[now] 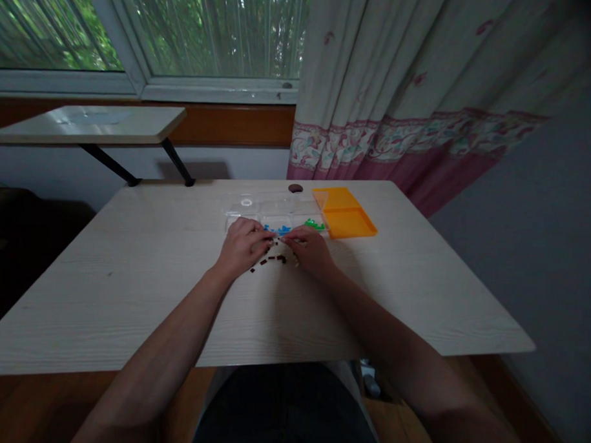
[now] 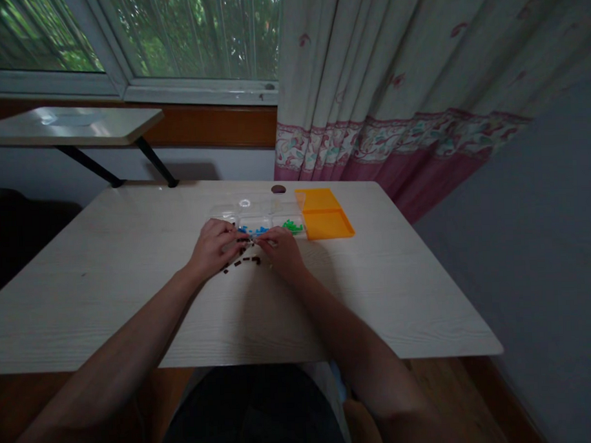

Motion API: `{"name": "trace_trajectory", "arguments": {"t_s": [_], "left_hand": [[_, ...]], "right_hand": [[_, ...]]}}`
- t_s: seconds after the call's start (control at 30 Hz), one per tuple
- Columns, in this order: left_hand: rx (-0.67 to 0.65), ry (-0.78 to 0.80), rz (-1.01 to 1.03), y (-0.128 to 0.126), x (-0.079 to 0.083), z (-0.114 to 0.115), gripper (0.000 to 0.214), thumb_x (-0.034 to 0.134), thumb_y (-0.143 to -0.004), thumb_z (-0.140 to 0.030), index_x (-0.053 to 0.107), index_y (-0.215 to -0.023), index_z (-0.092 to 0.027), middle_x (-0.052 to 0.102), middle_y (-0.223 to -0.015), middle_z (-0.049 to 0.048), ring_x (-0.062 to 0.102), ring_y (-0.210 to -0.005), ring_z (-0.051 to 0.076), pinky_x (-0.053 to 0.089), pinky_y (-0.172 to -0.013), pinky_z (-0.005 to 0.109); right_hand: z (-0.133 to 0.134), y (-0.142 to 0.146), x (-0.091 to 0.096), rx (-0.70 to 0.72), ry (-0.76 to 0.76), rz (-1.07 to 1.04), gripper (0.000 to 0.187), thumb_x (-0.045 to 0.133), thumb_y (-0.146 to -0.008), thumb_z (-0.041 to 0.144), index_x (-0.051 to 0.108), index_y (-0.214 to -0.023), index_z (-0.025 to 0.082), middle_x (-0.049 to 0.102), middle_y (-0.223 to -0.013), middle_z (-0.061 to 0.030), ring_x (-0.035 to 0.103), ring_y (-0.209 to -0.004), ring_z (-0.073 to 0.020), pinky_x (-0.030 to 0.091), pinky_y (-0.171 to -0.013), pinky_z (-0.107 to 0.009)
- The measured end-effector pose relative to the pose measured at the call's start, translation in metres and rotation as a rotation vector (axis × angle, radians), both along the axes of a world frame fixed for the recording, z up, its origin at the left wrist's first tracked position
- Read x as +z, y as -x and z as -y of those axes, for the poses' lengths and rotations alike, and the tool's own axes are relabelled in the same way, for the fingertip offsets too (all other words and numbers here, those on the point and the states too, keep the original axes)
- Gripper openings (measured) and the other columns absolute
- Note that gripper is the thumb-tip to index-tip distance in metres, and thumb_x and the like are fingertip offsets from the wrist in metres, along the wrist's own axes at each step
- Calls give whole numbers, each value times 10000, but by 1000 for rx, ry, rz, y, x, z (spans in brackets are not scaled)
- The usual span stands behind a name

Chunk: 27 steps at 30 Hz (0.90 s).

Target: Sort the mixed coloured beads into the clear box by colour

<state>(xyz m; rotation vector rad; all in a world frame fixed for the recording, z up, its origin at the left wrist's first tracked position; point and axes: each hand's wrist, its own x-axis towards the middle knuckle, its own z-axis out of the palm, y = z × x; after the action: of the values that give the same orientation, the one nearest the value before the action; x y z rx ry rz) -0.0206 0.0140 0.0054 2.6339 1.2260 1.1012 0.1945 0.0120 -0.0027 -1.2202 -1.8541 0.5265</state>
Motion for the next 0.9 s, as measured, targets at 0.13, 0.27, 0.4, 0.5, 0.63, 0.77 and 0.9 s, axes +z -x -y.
{"name": "trace_trajectory", "arguments": {"t_s": [0.13, 0.27, 0.4, 0.5, 0.63, 0.77, 0.9], "left_hand": [[-32, -17, 0, -5, 1, 3, 231, 618, -908, -369, 721, -1093, -275, 642, -948, 60, 530, -975, 222, 426, -889, 387], [-56, -44, 1, -7, 1, 3, 188, 615, -914, -351, 726, -1021, -244, 652, -929, 52, 531, -941, 210, 430, -864, 375], [-62, -56, -18, -7, 2, 4, 172, 604, -920, -357, 717, -916, -226, 656, -908, 47, 532, -930, 210, 425, -856, 380], [-7, -58, -20, -5, 3, 3, 167, 596, -924, -351, 707, -926, -226, 653, -915, 48, 530, -949, 220, 419, -863, 392], [139, -58, 75, 2, 1, -2, 203, 582, -928, -379, 705, -912, -218, 649, -905, 53, 528, -940, 227, 417, -875, 403], [255, -28, 129, 9, -2, -8, 236, 551, -940, -373, 705, -887, -202, 640, -882, 63, 525, -916, 229, 417, -867, 400], [318, -25, 162, 12, -4, -11, 238, 537, -944, -355, 693, -861, -195, 633, -872, 66, 522, -908, 235, 412, -861, 397]], "right_hand": [[1, 2, 0, 53, 29, -40, 200, 646, -879, 372, 769, -841, 219, 726, -863, -44, 639, -856, -185, 474, -806, -315], [3, 3, -1, 68, 55, -42, 198, 642, -881, 376, 760, -846, 220, 726, -866, -37, 637, -827, -173, 476, -766, -299], [2, 3, -1, 94, 42, -13, 191, 625, -898, 342, 754, -844, 213, 720, -856, -39, 628, -818, -168, 469, -749, -290], [1, 0, -1, 62, -37, 52, 176, 603, -916, 295, 753, -869, 216, 719, -863, -41, 625, -846, -180, 461, -796, -313], [3, -5, 0, -11, -164, 273, 173, 589, -921, 247, 752, -963, 208, 711, -932, -67, 595, -927, -216, 414, -898, -369], [12, -3, 1, -8, -157, 502, 247, 612, -900, 242, 714, -1123, 213, 677, -1072, -88, 531, -1057, -258, 362, -960, -399], [17, 4, 3, 6, -151, 618, 227, 573, -924, 253, 721, -1096, 241, 654, -1098, -84, 500, -1065, -258, 345, -944, -393]]}}
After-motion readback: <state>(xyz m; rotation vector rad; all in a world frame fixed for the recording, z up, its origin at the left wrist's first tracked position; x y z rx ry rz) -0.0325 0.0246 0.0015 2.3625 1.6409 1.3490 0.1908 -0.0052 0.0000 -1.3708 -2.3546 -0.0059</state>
